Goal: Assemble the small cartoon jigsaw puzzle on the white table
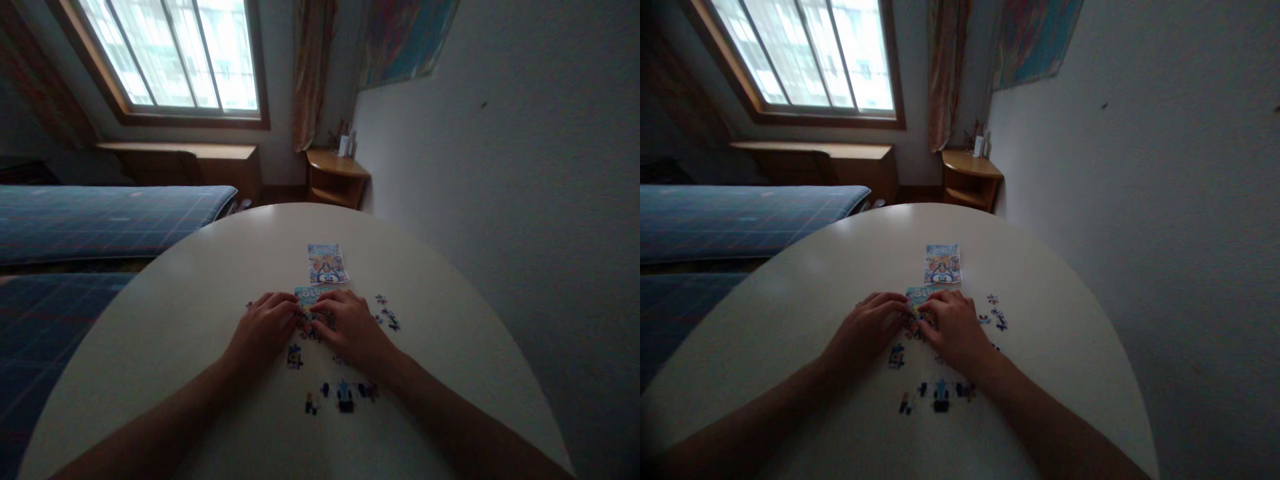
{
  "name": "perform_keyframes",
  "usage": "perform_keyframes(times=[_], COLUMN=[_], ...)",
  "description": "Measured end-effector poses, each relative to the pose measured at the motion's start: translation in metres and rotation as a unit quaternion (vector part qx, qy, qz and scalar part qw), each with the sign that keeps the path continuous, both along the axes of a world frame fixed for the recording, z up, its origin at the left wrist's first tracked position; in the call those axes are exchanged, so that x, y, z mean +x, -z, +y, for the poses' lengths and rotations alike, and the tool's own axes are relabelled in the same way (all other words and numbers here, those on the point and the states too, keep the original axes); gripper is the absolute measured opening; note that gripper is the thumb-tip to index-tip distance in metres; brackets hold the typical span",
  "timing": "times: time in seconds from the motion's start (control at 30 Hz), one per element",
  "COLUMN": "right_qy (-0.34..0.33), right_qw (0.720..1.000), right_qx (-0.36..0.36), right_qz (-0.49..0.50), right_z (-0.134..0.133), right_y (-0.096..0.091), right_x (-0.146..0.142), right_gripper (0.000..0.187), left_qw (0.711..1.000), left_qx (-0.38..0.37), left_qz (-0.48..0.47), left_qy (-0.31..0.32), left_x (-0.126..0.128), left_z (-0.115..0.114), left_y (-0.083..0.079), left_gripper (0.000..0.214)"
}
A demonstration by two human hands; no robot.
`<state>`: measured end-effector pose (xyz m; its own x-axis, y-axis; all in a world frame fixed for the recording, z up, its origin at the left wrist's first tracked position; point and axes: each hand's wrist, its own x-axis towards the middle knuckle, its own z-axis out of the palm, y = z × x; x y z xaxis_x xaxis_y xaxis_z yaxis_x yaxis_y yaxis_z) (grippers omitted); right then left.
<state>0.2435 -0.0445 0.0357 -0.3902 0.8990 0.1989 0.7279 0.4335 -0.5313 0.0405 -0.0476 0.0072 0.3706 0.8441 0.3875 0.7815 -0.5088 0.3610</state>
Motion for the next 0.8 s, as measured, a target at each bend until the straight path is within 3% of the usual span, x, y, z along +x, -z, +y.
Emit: perform_keyframes(times=[0.8], right_qy=[0.03], right_qw=[0.998], right_qx=[-0.056], right_qz=[-0.008], right_z=[0.0098], right_y=[-0.0002], right_x=[-0.0064], right_gripper=[0.012], left_qw=[0.999], left_qx=[-0.021], left_qz=[-0.026], left_qy=[-0.019], left_x=[0.0089], left_z=[0.0004], left_y=[0.0057], left_gripper=[0.01])
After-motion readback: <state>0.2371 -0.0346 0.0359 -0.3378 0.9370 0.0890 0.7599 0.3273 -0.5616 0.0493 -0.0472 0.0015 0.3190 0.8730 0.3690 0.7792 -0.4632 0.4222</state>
